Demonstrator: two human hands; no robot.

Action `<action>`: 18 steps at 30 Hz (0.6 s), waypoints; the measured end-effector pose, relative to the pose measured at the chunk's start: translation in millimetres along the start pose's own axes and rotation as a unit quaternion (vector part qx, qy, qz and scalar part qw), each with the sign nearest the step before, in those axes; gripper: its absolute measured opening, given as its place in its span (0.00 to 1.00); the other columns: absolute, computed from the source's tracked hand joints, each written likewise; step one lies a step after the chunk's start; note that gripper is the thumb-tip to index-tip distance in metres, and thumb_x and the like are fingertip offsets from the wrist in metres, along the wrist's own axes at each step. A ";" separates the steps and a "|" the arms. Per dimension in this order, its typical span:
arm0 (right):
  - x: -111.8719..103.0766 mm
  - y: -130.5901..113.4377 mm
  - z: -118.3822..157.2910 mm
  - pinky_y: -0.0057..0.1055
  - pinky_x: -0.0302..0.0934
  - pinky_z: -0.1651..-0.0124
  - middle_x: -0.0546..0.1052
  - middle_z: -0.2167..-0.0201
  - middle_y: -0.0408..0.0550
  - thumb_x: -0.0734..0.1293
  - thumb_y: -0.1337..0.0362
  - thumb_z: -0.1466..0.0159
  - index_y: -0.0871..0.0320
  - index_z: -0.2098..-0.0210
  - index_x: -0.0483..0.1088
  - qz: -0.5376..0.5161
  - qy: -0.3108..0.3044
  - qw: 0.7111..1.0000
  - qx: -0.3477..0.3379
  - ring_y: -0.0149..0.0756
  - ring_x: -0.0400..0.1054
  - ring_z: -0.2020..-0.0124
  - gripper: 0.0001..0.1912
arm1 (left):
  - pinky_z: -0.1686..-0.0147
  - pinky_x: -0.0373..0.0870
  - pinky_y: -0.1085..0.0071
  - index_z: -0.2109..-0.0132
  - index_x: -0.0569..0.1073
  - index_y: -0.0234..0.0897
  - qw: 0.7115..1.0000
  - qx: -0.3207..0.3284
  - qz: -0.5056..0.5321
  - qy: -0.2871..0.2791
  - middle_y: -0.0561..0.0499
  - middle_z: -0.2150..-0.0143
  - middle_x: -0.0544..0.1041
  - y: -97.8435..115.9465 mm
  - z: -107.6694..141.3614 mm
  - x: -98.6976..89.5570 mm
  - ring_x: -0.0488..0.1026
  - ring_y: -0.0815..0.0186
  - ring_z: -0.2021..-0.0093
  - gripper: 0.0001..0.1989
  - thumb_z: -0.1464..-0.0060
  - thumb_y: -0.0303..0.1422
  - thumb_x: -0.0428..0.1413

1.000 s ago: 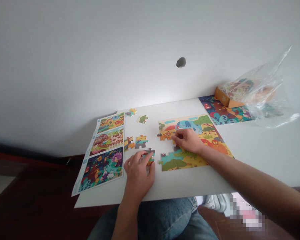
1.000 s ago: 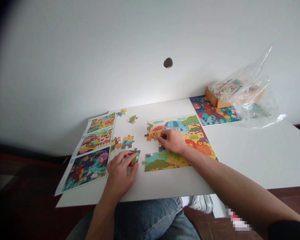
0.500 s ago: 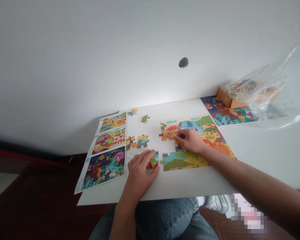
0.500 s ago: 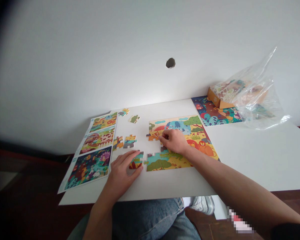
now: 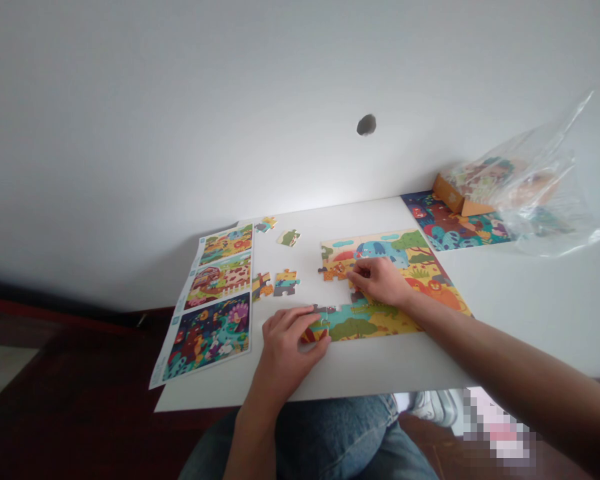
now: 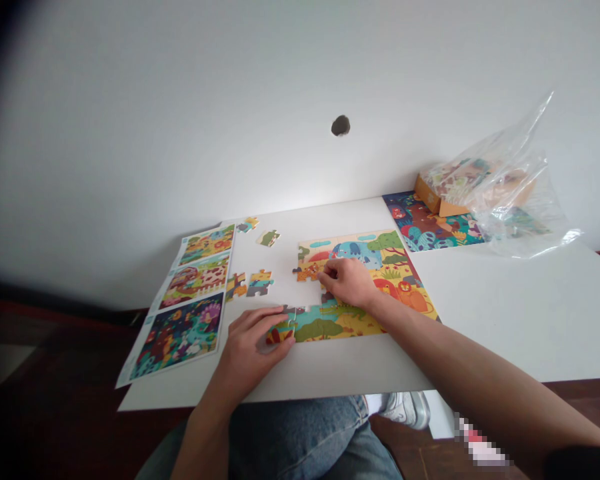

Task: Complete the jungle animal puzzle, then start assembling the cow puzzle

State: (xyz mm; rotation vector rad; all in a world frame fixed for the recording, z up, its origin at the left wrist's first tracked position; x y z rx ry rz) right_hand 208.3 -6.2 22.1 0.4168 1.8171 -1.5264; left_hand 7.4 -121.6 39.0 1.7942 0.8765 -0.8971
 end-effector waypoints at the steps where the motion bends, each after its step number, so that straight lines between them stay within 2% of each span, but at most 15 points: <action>1: 0.1 0.2 0.1 0.28 0.51 0.71 0.73 0.80 0.43 0.64 0.57 0.37 0.58 0.79 0.69 0.000 -0.001 1.000 0.000 0.30 0.62 0.77 0.16 | 0.47 0.70 0.56 0.56 0.79 0.42 1.000 -0.002 -0.001 0.000 0.48 0.52 0.79 1.2 -0.1 0.1 0.74 0.57 0.51 0.11 0.48 0.32 0.62; 9: 0.8 0.8 -1.0 0.27 0.50 0.71 0.73 0.80 0.42 0.64 0.57 0.37 0.58 0.78 0.69 0.003 0.000 1.000 -0.005 0.29 0.61 0.77 0.16 | 0.46 0.68 0.55 0.56 0.79 0.43 0.999 -0.025 -0.023 -0.013 0.48 0.52 0.78 2.7 1.8 3.1 0.73 0.56 0.51 0.12 0.50 0.32 0.62; 18: 0.2 0.5 -1.0 0.27 0.51 0.71 0.73 0.80 0.42 0.64 0.57 0.37 0.57 0.79 0.67 0.002 -0.001 1.000 -0.002 0.29 0.62 0.77 0.16 | 0.45 0.65 0.52 0.55 0.79 0.46 0.998 -0.024 -0.036 -0.050 0.48 0.49 0.76 3.5 2.9 1.5 0.71 0.55 0.48 0.11 0.46 0.35 0.61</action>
Point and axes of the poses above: each hand's wrist, its own z-axis away from the middle knuckle, its own x-axis out of the palm, y = z × x, the point moved 5 cm from there along -z, towards the middle knuckle
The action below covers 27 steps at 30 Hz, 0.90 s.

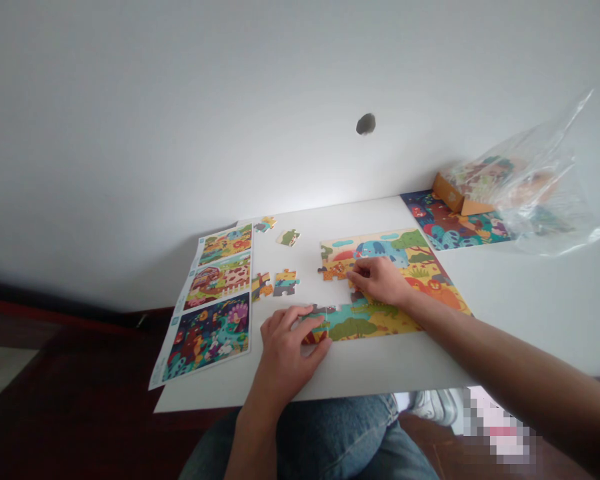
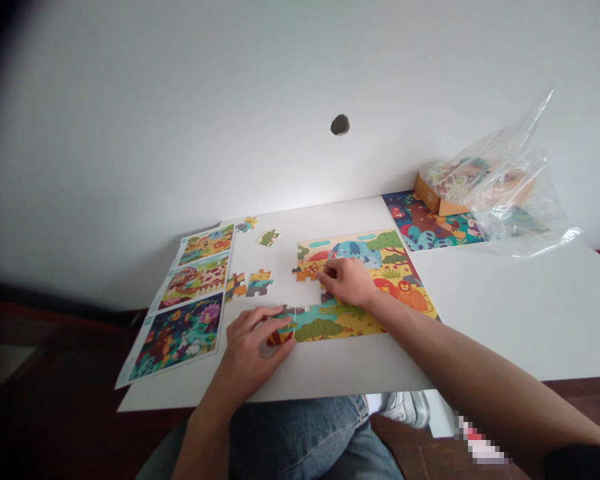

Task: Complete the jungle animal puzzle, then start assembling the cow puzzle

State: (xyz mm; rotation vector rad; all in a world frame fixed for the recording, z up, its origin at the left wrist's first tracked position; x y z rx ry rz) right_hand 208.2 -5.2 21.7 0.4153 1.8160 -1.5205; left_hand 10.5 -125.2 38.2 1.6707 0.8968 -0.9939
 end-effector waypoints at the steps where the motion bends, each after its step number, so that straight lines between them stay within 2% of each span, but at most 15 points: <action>1: 0.0 -0.3 0.1 0.27 0.51 0.71 0.74 0.80 0.42 0.64 0.57 0.37 0.57 0.79 0.67 -0.002 -0.002 1.000 0.000 0.29 0.62 0.77 0.16 | 0.45 0.65 0.52 0.55 0.79 0.46 1.000 0.001 -0.002 -0.001 0.48 0.49 0.76 -0.1 0.2 0.0 0.71 0.55 0.48 0.11 0.46 0.36 0.61; 7: 0.2 0.6 0.4 0.27 0.51 0.71 0.73 0.80 0.42 0.64 0.57 0.37 0.57 0.79 0.66 0.002 0.000 1.000 0.000 0.29 0.61 0.78 0.17 | 0.45 0.65 0.53 0.55 0.79 0.46 1.000 -0.003 -0.008 0.007 0.47 0.50 0.76 -1.0 0.8 0.3 0.71 0.55 0.48 0.10 0.45 0.35 0.60; 15: 1.4 1.8 0.3 0.28 0.51 0.71 0.73 0.80 0.42 0.64 0.57 0.37 0.57 0.79 0.66 -0.003 -0.002 1.000 -0.001 0.29 0.62 0.78 0.17 | 0.46 0.65 0.51 0.54 0.79 0.47 1.000 -0.007 0.002 -0.019 0.47 0.48 0.75 -2.5 2.1 1.5 0.70 0.54 0.47 0.10 0.44 0.36 0.59; 27: 2.0 2.2 -0.4 0.28 0.51 0.71 0.73 0.79 0.43 0.64 0.56 0.37 0.57 0.78 0.69 0.000 0.000 1.000 -0.005 0.30 0.62 0.77 0.17 | 0.46 0.65 0.51 0.54 0.80 0.48 1.000 -0.017 0.001 -0.022 0.48 0.47 0.74 -3.5 3.3 3.4 0.69 0.53 0.46 0.11 0.44 0.36 0.60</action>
Point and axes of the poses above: each hand's wrist, its own z-axis away from the middle knuckle, its own x-axis out of the palm, y = z × x, the point moved 5 cm from there along -z, towards the middle knuckle
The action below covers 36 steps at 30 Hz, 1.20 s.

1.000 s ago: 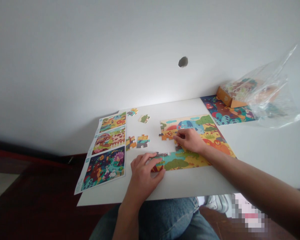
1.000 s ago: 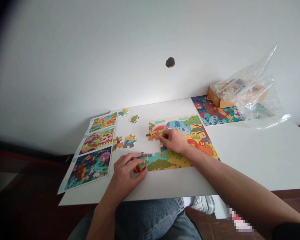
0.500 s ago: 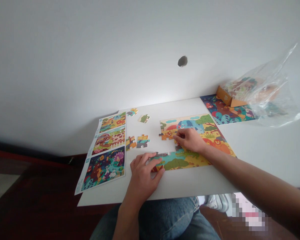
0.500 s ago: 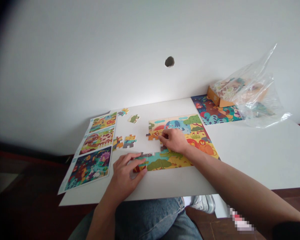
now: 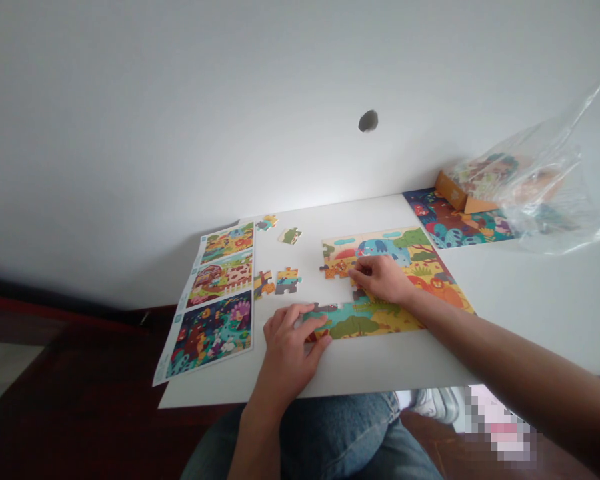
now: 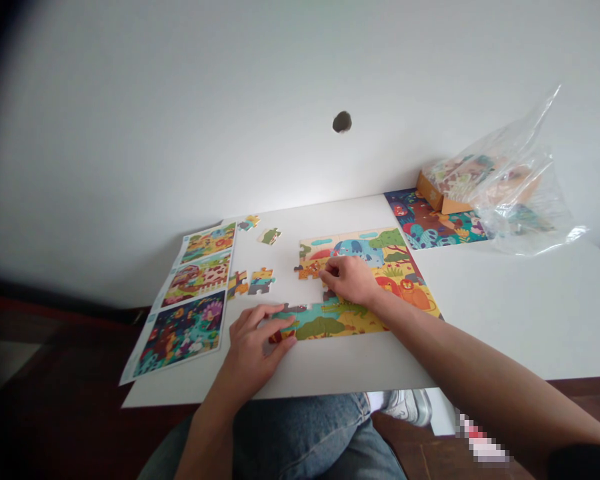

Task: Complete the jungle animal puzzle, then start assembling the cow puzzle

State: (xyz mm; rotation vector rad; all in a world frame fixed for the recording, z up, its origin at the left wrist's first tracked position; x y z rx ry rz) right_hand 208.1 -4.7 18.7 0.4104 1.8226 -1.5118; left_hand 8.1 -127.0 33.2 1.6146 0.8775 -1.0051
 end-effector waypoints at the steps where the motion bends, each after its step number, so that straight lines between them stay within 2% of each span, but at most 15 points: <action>1: 0.1 -0.1 0.0 0.28 0.51 0.71 0.73 0.79 0.43 0.64 0.56 0.37 0.57 0.78 0.69 -0.001 -0.002 1.000 0.000 0.30 0.62 0.77 0.17 | 0.45 0.65 0.51 0.54 0.80 0.48 1.000 0.005 0.002 0.002 0.48 0.48 0.74 -0.2 -0.1 -0.1 0.69 0.54 0.46 0.10 0.44 0.36 0.60; 4: -0.4 -0.8 0.1 0.28 0.52 0.71 0.73 0.80 0.43 0.64 0.56 0.37 0.57 0.78 0.69 -0.001 -0.005 1.000 0.000 0.30 0.62 0.77 0.17 | 0.44 0.64 0.52 0.54 0.80 0.48 1.000 0.019 0.004 0.014 0.48 0.48 0.74 -2.9 -1.3 1.4 0.69 0.55 0.46 0.10 0.42 0.36 0.58; 6: -1.1 -1.4 0.3 0.28 0.52 0.70 0.73 0.80 0.43 0.64 0.57 0.37 0.57 0.79 0.68 0.000 -0.004 1.000 0.002 0.30 0.62 0.77 0.17 | 0.42 0.62 0.51 0.50 0.78 0.47 0.999 0.014 -0.007 0.041 0.47 0.44 0.73 -7.2 -2.6 2.8 0.67 0.54 0.43 0.13 0.41 0.38 0.57; 11: -1.2 -1.8 0.4 0.28 0.51 0.71 0.73 0.79 0.42 0.64 0.57 0.37 0.57 0.79 0.67 0.002 -0.003 1.000 0.004 0.29 0.61 0.77 0.16 | 0.37 0.56 0.47 0.39 0.69 0.40 0.989 -0.054 -0.057 0.122 0.40 0.35 0.66 -22.9 -3.1 5.8 0.59 0.47 0.35 0.22 0.38 0.41 0.53; 14: -1.0 -1.8 0.3 0.28 0.50 0.71 0.72 0.79 0.42 0.63 0.57 0.37 0.57 0.79 0.66 0.005 -0.001 1.000 0.007 0.29 0.61 0.77 0.16 | 0.37 0.55 0.45 0.37 0.67 0.39 0.988 -0.074 -0.076 0.111 0.40 0.35 0.66 -26.9 -3.0 9.0 0.56 0.46 0.33 0.23 0.37 0.41 0.51; 18: -0.6 -1.8 0.0 0.28 0.50 0.71 0.72 0.79 0.43 0.63 0.57 0.37 0.57 0.79 0.67 0.006 0.000 1.000 0.008 0.29 0.61 0.77 0.16 | 0.37 0.55 0.47 0.37 0.66 0.38 0.992 -0.063 -0.075 0.082 0.42 0.35 0.68 -25.1 -3.2 12.5 0.55 0.47 0.31 0.24 0.36 0.42 0.50; 23: -0.4 -1.8 -0.2 0.28 0.50 0.71 0.72 0.80 0.42 0.64 0.57 0.37 0.57 0.79 0.66 0.006 -0.001 1.000 0.004 0.28 0.60 0.78 0.16 | 0.39 0.57 0.47 0.35 0.63 0.37 0.993 -0.065 -0.083 0.052 0.40 0.33 0.65 -25.5 -3.3 18.0 0.57 0.49 0.31 0.26 0.36 0.42 0.49; 31: -1.0 -1.7 0.3 0.28 0.50 0.71 0.72 0.80 0.42 0.64 0.57 0.38 0.57 0.79 0.66 0.006 0.003 1.000 0.001 0.29 0.61 0.77 0.16 | 0.42 0.61 0.52 0.39 0.68 0.36 0.990 -0.070 -0.091 0.082 0.39 0.36 0.68 -27.7 -4.5 15.0 0.63 0.50 0.35 0.24 0.38 0.43 0.52; 36: -0.6 -0.9 -0.2 0.28 0.50 0.71 0.72 0.80 0.42 0.63 0.57 0.38 0.57 0.79 0.66 0.004 0.002 1.000 0.005 0.28 0.60 0.77 0.16 | 0.45 0.67 0.54 0.44 0.73 0.34 0.989 -0.063 -0.076 0.112 0.40 0.43 0.72 -26.8 -5.4 9.8 0.70 0.52 0.42 0.21 0.39 0.42 0.54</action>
Point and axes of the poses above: each hand's wrist, its own z-axis away from the middle knuckle, its own x-axis out of the palm, y = z × x, the point moved 5 cm from there along -z, towards the middle knuckle
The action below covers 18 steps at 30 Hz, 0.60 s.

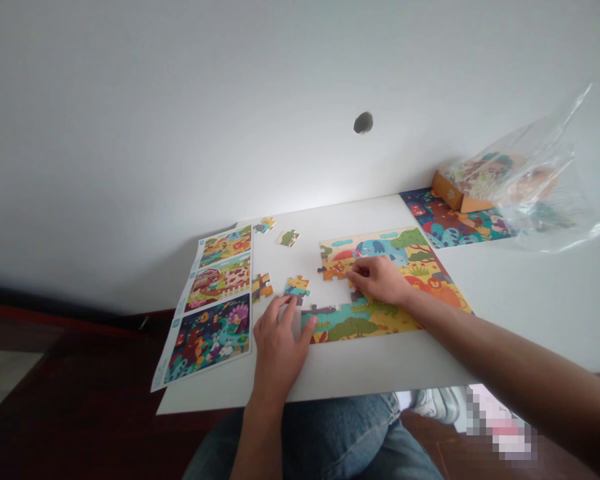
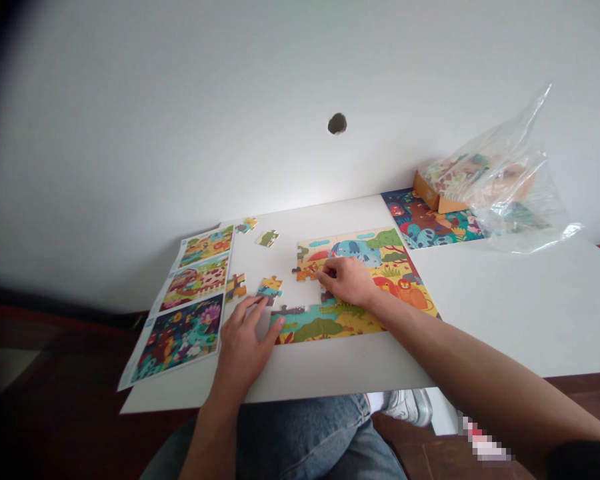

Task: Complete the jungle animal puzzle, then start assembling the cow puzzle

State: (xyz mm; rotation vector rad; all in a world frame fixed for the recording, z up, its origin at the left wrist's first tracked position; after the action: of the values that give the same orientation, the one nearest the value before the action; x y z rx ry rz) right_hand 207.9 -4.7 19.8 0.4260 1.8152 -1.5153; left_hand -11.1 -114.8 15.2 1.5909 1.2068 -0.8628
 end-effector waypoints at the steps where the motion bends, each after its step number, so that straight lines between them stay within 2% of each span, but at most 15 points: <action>1: 0.0 0.2 -0.1 0.28 0.50 0.71 0.72 0.80 0.42 0.64 0.57 0.38 0.57 0.79 0.65 0.001 0.001 1.000 0.000 0.28 0.60 0.77 0.16 | 0.46 0.67 0.54 0.45 0.74 0.35 1.000 -0.004 0.001 0.006 0.40 0.45 0.72 -0.8 -0.1 -1.0 0.70 0.52 0.44 0.21 0.40 0.42 0.54; 5: 0.1 0.8 0.0 0.27 0.49 0.71 0.72 0.80 0.41 0.64 0.57 0.38 0.57 0.79 0.65 0.005 0.004 1.000 -0.005 0.28 0.60 0.78 0.16 | 0.47 0.69 0.55 0.48 0.77 0.36 0.999 -0.019 -0.015 0.026 0.41 0.52 0.72 -4.1 0.3 -3.1 0.71 0.52 0.49 0.19 0.41 0.42 0.55; 8: -0.3 0.7 0.2 0.27 0.49 0.71 0.71 0.81 0.41 0.64 0.58 0.38 0.57 0.79 0.65 0.006 0.004 1.000 -0.003 0.28 0.60 0.78 0.16 | 0.47 0.69 0.55 0.48 0.78 0.35 0.999 -0.025 -0.023 0.028 0.41 0.53 0.72 -5.3 0.7 -2.7 0.71 0.52 0.50 0.19 0.40 0.41 0.54; 12: -0.5 -0.9 0.4 0.28 0.50 0.71 0.72 0.80 0.41 0.64 0.58 0.37 0.57 0.79 0.67 0.004 0.000 1.000 -0.003 0.28 0.61 0.78 0.16 | 0.41 0.63 0.53 0.48 0.78 0.36 0.998 -0.029 -0.026 0.046 0.40 0.47 0.71 -8.0 0.3 -5.1 0.68 0.51 0.45 0.19 0.40 0.42 0.54; 15: -0.2 -1.4 0.7 0.28 0.50 0.71 0.73 0.80 0.42 0.64 0.58 0.37 0.57 0.79 0.68 -0.001 -0.006 1.000 0.001 0.29 0.61 0.78 0.16 | 0.38 0.57 0.47 0.45 0.76 0.37 0.995 -0.054 -0.054 0.070 0.40 0.39 0.68 -13.8 -0.2 -8.8 0.60 0.45 0.38 0.22 0.41 0.44 0.54; 18: -0.5 -1.4 0.8 0.28 0.50 0.71 0.73 0.80 0.42 0.64 0.58 0.37 0.57 0.79 0.67 0.000 -0.004 1.000 -0.001 0.29 0.61 0.78 0.16 | 0.39 0.55 0.42 0.41 0.73 0.37 0.992 -0.090 -0.083 0.043 0.40 0.36 0.67 -19.9 -0.4 -6.6 0.55 0.40 0.36 0.25 0.40 0.45 0.54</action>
State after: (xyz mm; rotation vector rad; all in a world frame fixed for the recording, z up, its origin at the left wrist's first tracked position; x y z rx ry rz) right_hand 207.5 -5.7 21.0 0.4174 1.8104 -1.5131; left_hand -32.0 -114.8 16.2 1.4085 1.4519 -0.7719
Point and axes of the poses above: each hand's wrist, its own z-axis away from the middle knuckle, its own x-axis out of the palm, y = z × x, the point moved 5 cm from there along -z, towards the middle knuckle
